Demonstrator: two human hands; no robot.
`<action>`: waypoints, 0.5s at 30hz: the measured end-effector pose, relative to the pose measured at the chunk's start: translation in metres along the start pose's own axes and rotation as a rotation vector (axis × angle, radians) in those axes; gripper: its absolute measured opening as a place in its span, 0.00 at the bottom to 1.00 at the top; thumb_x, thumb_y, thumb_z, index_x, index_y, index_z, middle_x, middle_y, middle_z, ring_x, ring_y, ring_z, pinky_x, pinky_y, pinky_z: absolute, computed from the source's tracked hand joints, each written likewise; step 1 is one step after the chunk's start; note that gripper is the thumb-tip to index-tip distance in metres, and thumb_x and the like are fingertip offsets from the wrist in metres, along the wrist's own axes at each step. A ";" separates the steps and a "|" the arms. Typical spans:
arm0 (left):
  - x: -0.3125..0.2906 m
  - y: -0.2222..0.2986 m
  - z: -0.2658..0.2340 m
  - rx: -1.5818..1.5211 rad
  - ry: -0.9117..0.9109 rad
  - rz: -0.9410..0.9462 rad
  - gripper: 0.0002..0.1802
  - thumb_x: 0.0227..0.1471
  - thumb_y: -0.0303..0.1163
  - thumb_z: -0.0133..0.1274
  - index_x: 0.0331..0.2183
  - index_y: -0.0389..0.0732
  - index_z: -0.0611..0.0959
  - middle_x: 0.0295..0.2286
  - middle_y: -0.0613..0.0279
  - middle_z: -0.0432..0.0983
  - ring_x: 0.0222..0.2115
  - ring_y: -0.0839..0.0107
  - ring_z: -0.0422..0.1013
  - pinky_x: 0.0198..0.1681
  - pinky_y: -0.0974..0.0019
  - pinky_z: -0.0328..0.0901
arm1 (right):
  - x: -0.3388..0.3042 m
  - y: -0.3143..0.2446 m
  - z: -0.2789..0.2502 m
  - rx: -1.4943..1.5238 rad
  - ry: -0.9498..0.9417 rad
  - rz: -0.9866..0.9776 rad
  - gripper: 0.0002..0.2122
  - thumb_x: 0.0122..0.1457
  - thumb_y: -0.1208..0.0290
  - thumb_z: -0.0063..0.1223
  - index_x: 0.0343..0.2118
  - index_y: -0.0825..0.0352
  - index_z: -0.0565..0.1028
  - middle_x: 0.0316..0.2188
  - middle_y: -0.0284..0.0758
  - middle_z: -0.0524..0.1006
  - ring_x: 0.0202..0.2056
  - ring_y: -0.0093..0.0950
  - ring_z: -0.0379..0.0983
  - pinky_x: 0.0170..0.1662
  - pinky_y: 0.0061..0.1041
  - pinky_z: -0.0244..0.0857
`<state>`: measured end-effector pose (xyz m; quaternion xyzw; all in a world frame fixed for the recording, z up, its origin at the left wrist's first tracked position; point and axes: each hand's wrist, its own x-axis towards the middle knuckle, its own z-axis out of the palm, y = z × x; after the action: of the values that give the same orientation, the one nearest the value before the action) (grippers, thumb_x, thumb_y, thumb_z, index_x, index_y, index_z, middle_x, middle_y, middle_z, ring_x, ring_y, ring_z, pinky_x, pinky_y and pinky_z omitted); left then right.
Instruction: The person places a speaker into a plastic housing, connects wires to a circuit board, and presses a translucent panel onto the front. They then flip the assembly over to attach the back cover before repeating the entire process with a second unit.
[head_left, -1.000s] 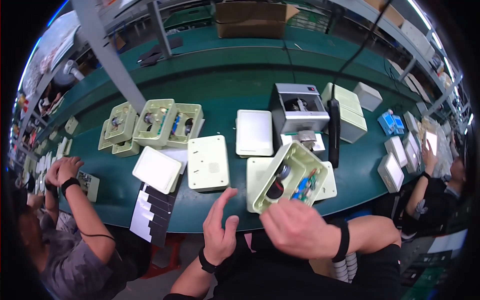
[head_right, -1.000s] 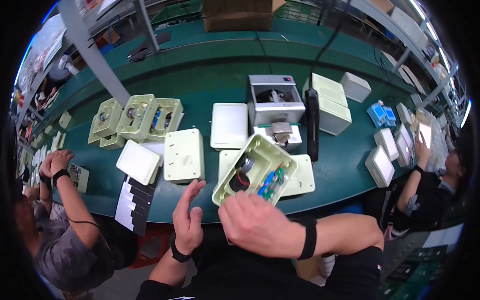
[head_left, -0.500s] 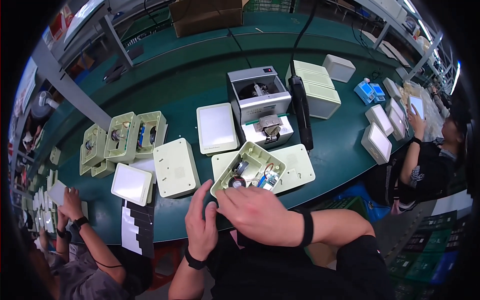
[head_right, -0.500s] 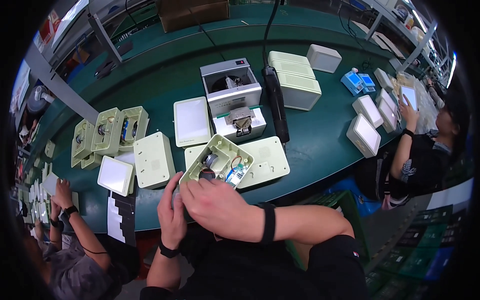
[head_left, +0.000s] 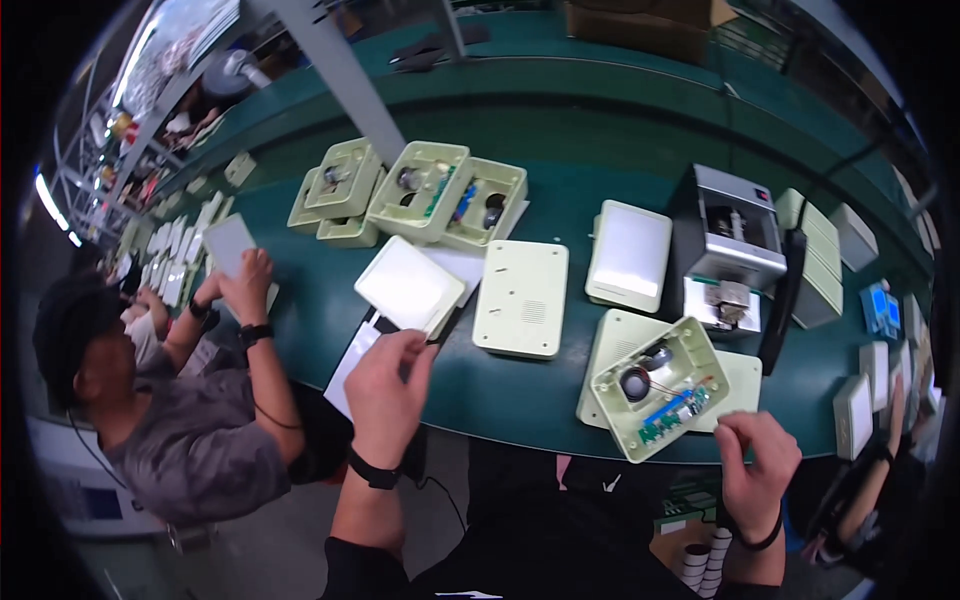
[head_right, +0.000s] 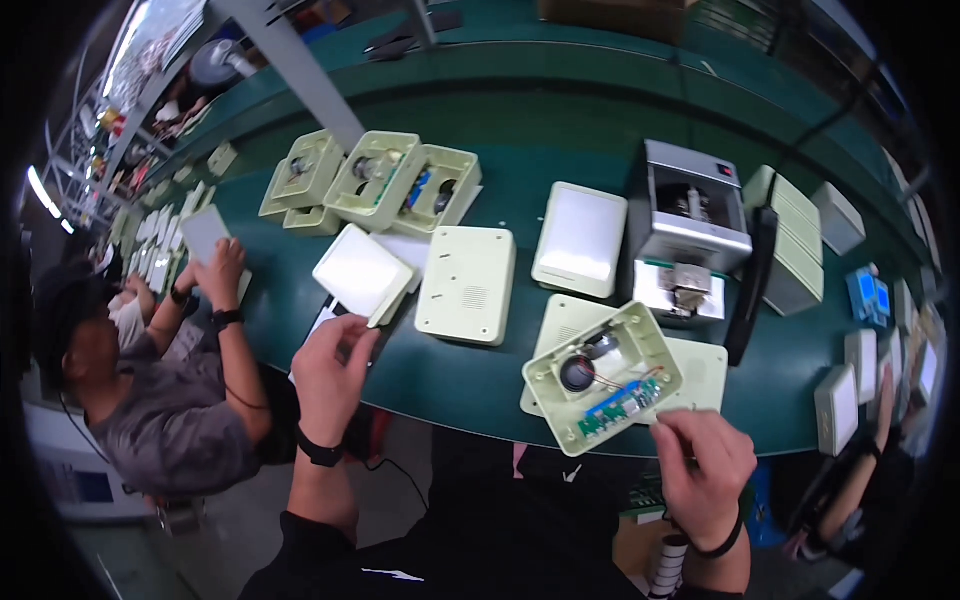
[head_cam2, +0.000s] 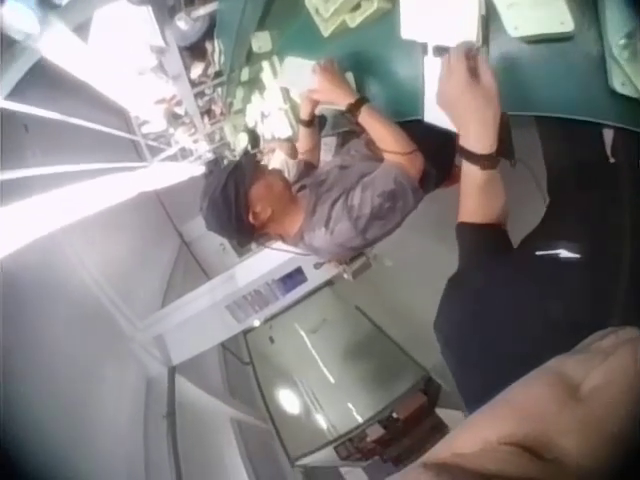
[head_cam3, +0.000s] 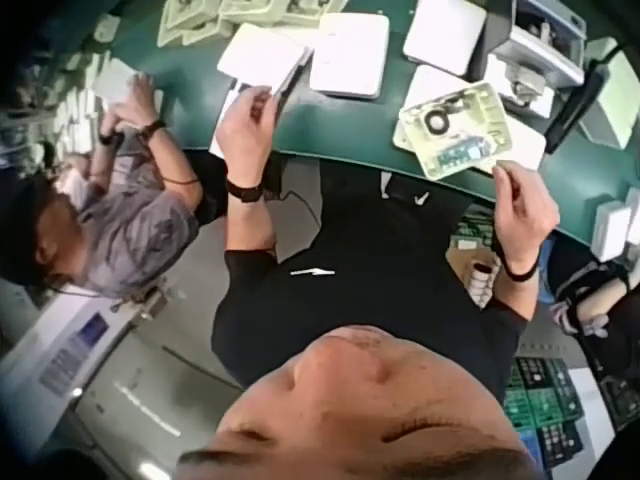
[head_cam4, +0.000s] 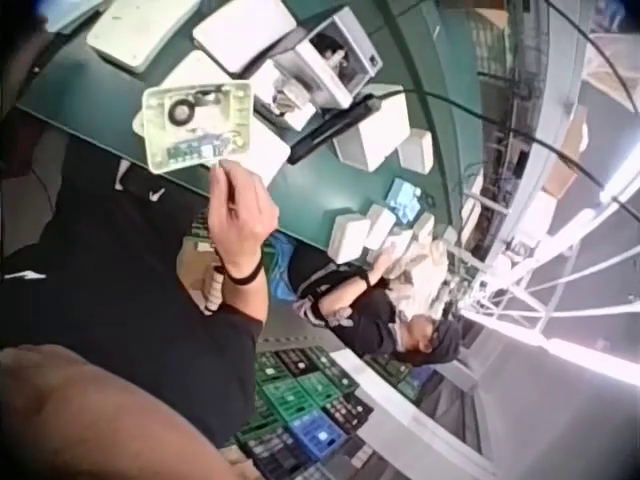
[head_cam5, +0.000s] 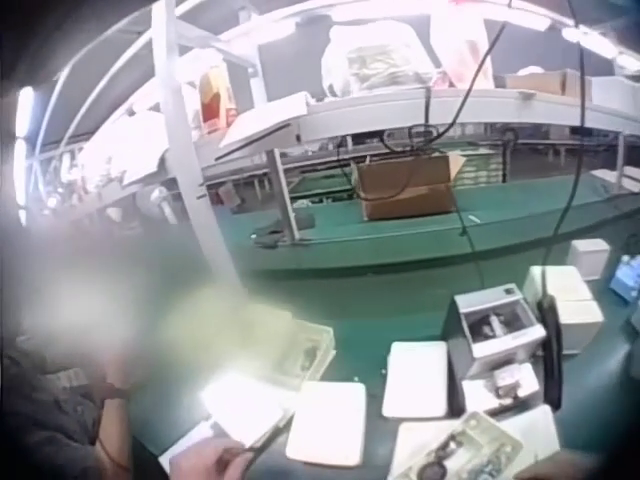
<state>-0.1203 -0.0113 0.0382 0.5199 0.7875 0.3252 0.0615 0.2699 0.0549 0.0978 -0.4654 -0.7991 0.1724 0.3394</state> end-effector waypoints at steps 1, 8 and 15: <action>-0.006 -0.014 -0.008 0.022 0.011 -0.022 0.21 0.49 0.31 0.72 0.46 0.37 0.86 0.36 0.57 0.85 0.36 0.63 0.81 0.39 0.60 0.74 | -0.002 -0.003 0.001 0.032 -0.028 -0.052 0.05 0.53 0.83 0.67 0.32 0.69 0.82 0.25 0.38 0.80 0.23 0.32 0.78 0.28 0.26 0.68; -0.036 -0.085 -0.023 0.289 0.026 -0.043 0.31 0.45 0.35 0.75 0.50 0.36 0.84 0.40 0.56 0.83 0.37 0.61 0.80 0.41 0.60 0.74 | -0.012 -0.030 0.060 0.336 -0.355 -0.375 0.08 0.50 0.76 0.73 0.31 0.65 0.82 0.24 0.32 0.80 0.21 0.29 0.76 0.25 0.27 0.68; -0.022 -0.080 -0.017 0.208 -0.115 -0.235 0.34 0.45 0.37 0.75 0.53 0.35 0.83 0.45 0.53 0.80 0.39 0.56 0.79 0.43 0.56 0.74 | -0.026 -0.042 0.098 0.308 -0.434 -0.554 0.09 0.51 0.74 0.74 0.34 0.65 0.83 0.25 0.30 0.80 0.22 0.26 0.76 0.25 0.24 0.68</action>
<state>-0.1795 -0.0577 0.0001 0.4454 0.8676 0.2021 0.0898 0.1837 0.0155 0.0429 -0.1278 -0.9126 0.2867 0.2620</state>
